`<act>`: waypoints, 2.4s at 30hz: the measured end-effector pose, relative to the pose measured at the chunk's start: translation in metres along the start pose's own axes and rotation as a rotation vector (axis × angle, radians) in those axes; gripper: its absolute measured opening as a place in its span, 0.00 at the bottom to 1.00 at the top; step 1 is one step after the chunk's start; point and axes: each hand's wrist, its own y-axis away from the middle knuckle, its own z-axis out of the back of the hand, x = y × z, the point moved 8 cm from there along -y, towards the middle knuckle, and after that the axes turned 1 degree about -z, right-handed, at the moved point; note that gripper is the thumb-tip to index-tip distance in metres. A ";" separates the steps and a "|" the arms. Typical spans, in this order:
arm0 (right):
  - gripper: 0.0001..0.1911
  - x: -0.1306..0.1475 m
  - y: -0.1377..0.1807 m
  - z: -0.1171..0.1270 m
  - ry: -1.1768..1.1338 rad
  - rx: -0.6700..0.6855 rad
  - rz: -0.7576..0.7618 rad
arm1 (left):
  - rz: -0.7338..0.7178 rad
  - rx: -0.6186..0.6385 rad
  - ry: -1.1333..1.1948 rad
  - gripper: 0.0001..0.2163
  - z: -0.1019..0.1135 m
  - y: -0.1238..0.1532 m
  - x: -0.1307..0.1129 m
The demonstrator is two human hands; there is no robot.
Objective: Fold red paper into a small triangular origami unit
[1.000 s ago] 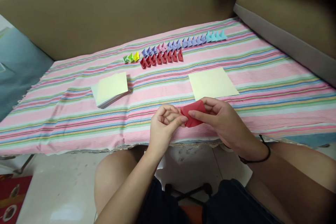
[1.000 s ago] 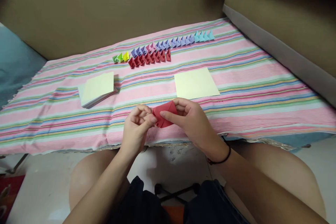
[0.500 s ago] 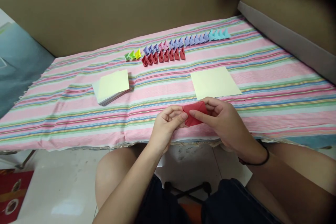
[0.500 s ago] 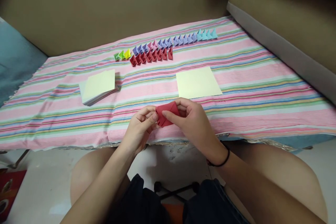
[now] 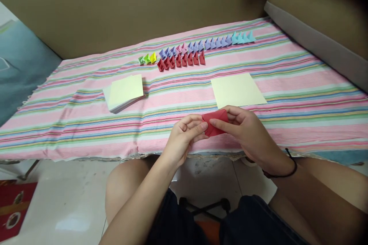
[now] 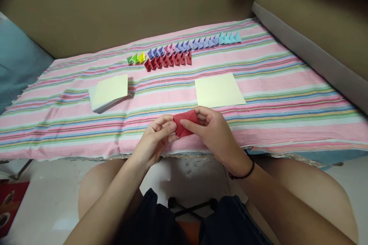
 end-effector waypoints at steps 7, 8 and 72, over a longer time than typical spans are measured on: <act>0.10 -0.001 0.000 0.005 -0.017 -0.039 -0.027 | -0.022 0.076 -0.057 0.08 -0.006 0.001 -0.007; 0.11 -0.001 0.000 0.006 -0.007 -0.042 -0.029 | -0.034 0.062 -0.072 0.08 -0.005 0.001 -0.008; 0.08 -0.011 -0.001 -0.002 -0.056 0.064 -0.147 | -0.030 0.012 -0.182 0.10 0.004 0.002 -0.009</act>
